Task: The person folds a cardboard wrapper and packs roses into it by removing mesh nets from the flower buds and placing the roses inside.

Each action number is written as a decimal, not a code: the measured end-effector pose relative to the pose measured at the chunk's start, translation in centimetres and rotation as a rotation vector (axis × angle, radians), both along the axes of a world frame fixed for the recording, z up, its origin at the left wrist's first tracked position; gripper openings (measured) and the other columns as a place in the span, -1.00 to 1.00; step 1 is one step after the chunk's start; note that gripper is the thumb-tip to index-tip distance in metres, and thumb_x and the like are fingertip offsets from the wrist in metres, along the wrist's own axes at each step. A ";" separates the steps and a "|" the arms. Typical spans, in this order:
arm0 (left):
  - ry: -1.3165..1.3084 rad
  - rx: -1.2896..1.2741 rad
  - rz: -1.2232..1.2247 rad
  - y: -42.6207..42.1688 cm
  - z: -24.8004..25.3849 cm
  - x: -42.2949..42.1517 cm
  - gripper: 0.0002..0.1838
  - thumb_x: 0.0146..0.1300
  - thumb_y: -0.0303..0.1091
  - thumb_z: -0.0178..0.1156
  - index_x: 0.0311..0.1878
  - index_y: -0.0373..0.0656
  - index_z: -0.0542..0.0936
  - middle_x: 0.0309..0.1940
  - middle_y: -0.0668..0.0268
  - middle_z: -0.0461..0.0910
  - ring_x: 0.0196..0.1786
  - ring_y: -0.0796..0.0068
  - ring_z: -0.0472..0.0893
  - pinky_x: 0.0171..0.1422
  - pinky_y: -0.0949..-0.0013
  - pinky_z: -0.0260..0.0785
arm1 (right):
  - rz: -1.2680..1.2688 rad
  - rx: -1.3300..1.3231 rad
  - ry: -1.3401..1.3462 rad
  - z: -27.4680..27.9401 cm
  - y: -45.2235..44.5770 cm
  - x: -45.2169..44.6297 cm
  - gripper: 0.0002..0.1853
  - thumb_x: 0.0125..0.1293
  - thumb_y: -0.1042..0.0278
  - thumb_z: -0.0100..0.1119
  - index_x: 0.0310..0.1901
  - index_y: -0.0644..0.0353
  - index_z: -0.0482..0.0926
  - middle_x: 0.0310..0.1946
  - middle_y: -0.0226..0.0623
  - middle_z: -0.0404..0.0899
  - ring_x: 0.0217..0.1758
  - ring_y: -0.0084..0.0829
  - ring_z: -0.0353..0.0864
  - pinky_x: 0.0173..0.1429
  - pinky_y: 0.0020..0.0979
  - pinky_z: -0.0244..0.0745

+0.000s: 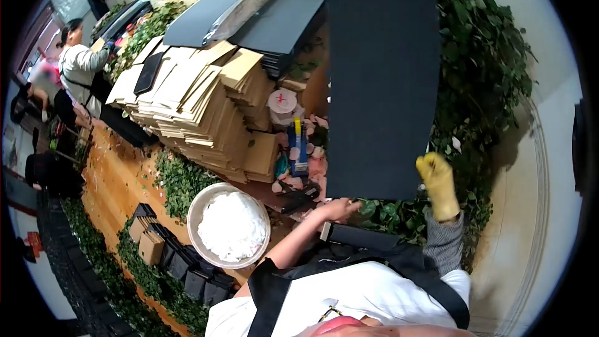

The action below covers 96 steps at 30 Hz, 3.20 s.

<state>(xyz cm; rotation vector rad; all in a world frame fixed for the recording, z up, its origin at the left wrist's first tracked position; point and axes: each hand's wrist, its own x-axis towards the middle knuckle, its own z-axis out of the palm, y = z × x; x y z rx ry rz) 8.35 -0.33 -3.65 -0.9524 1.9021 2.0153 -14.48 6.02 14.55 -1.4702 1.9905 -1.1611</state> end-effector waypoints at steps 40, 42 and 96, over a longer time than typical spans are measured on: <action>-0.140 -0.744 0.441 3.0 -13.1 2.6 -0.42 0.05 0.13 0.51 -0.39 -0.30 0.58 -0.60 0.07 0.57 -0.55 0.12 0.57 -0.38 0.16 0.41 | 0.856 0.664 0.780 -21.3 1.9 2.1 0.05 0.23 -0.19 0.28 0.60 0.01 -0.08 0.63 -0.16 -0.12 0.60 -0.07 0.08 0.58 -0.06 0.00; -0.215 -0.792 0.349 3.0 -9.9 1.9 -0.47 0.12 0.02 0.48 -0.51 -0.30 0.52 -0.63 0.09 0.53 -0.58 0.19 0.48 -0.40 0.18 0.36 | 0.810 0.682 0.827 -22.0 2.4 2.9 0.04 0.24 -0.19 0.25 0.60 0.02 -0.09 0.63 -0.14 -0.12 0.61 -0.08 0.07 0.58 -0.05 -0.04; -0.897 -1.045 0.560 -10.0 -3.0 14.0 -0.31 0.25 0.14 0.31 0.41 0.14 0.46 0.41 -0.20 0.24 0.39 -0.24 0.28 0.42 -0.12 0.22 | 0.748 0.588 0.908 -20.9 2.1 4.2 0.07 0.17 -0.17 0.36 0.57 0.10 0.00 0.58 -0.10 0.02 0.57 -0.09 0.13 0.58 -0.16 0.04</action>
